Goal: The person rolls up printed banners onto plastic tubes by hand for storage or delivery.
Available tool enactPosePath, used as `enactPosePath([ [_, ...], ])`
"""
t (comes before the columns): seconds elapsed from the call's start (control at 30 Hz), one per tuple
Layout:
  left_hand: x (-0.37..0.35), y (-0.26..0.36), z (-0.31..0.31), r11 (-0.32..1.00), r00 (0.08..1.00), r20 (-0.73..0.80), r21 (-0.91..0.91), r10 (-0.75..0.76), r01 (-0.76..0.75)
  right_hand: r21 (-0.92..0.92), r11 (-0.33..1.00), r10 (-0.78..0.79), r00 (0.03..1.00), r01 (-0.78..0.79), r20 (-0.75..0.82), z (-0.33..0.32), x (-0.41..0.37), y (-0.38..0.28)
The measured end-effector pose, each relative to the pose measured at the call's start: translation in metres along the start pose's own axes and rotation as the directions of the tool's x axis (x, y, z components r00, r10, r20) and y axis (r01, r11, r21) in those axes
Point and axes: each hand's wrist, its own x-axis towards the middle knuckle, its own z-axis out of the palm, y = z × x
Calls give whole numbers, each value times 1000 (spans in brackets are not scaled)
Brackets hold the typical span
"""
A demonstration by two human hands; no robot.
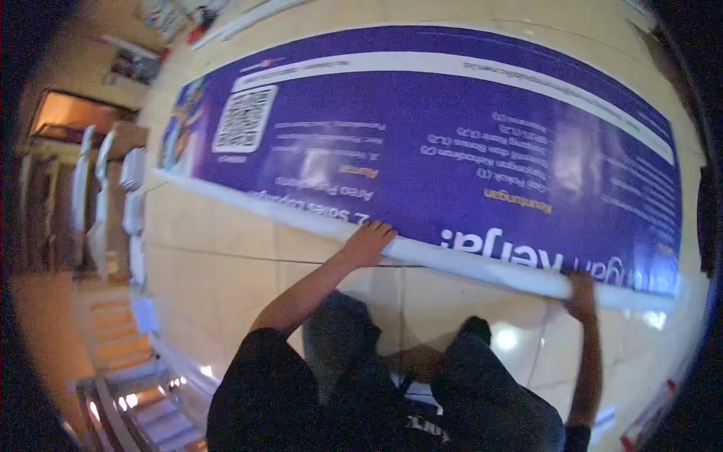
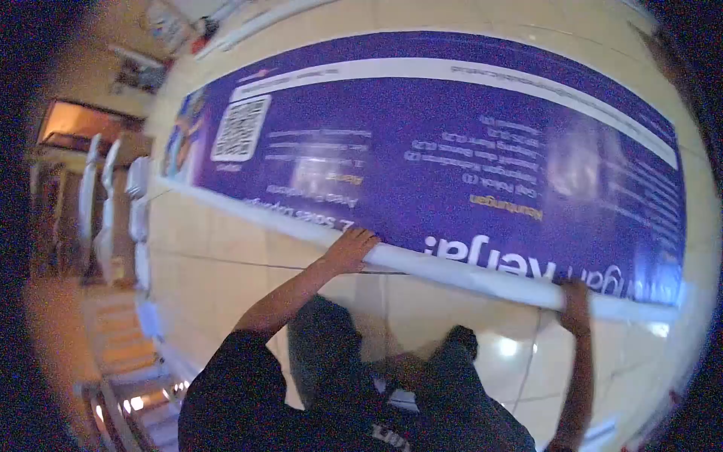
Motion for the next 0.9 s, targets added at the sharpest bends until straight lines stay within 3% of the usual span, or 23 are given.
enactPosePath([
  [0.03,8,12,-9,1000,999,51,-2,3,-3,50,999,-10,993,5,116,-9,28,-62],
  [0.1,17,10,-2,998,995,85,-47,56,-52,144,974,-179,984,174,18,-9,79,-182],
  [0.17,18,14,-6,999,995,101,-27,23,-21,-24,988,-148,987,150,60,1,101,-238],
  [0.23,12,10,-6,989,998,-11,-136,63,-64,-74,994,-81,997,80,-11,15,100,-234],
  [0.27,7,3,-11,988,996,29,-134,84,-79,-33,996,-86,992,83,-92,11,94,-234],
  [0.3,-2,-9,-16,987,993,71,-134,94,-84,-149,988,-66,993,51,-95,14,89,-228],
  [0.37,-21,-50,-19,981,989,117,-183,88,-66,-160,987,20,999,-13,40,7,81,-220],
  [0.4,-39,-75,-22,986,990,58,-121,125,-118,-161,986,48,999,-43,22,5,75,-219],
  [0.43,-53,-100,-27,990,989,109,-109,99,-87,-159,986,59,998,-58,1,4,72,-217],
  [0.47,-72,-125,-25,971,982,-66,-152,178,-186,-176,981,88,996,-87,2,-7,73,-219],
  [0.53,-93,-181,2,969,974,13,-105,225,-222,-173,981,141,927,-85,347,-30,84,-215],
  [0.57,-107,-203,-40,981,980,46,-32,193,-192,-138,990,69,887,-6,457,-5,119,-209],
  [0.63,-98,-216,-81,924,949,292,-316,-119,213,-34,999,7,785,19,620,-6,155,-185],
  [0.67,-94,-208,-71,928,952,284,-310,-115,205,-58,998,10,847,24,531,-15,149,-168],
  [0.7,-99,-235,-59,923,973,129,-314,-191,222,-84,996,13,898,27,439,-19,161,-176],
  [0.73,-101,-251,-55,915,964,-29,-323,-263,240,89,995,1,946,-32,325,-13,170,-181],
  [0.77,-103,-243,-68,917,965,-34,-323,-261,236,86,996,3,947,-33,321,-12,172,-199],
  [0.83,-116,-225,-90,997,997,60,49,-55,52,-96,988,-107,982,123,155,-8,165,-241],
  [0.87,-118,-223,-90,999,995,95,52,-12,7,-163,973,-150,983,166,104,-9,163,-254],
  [0.9,-121,-230,-81,999,995,102,49,-15,10,-133,976,-152,974,175,167,-11,161,-264],
])
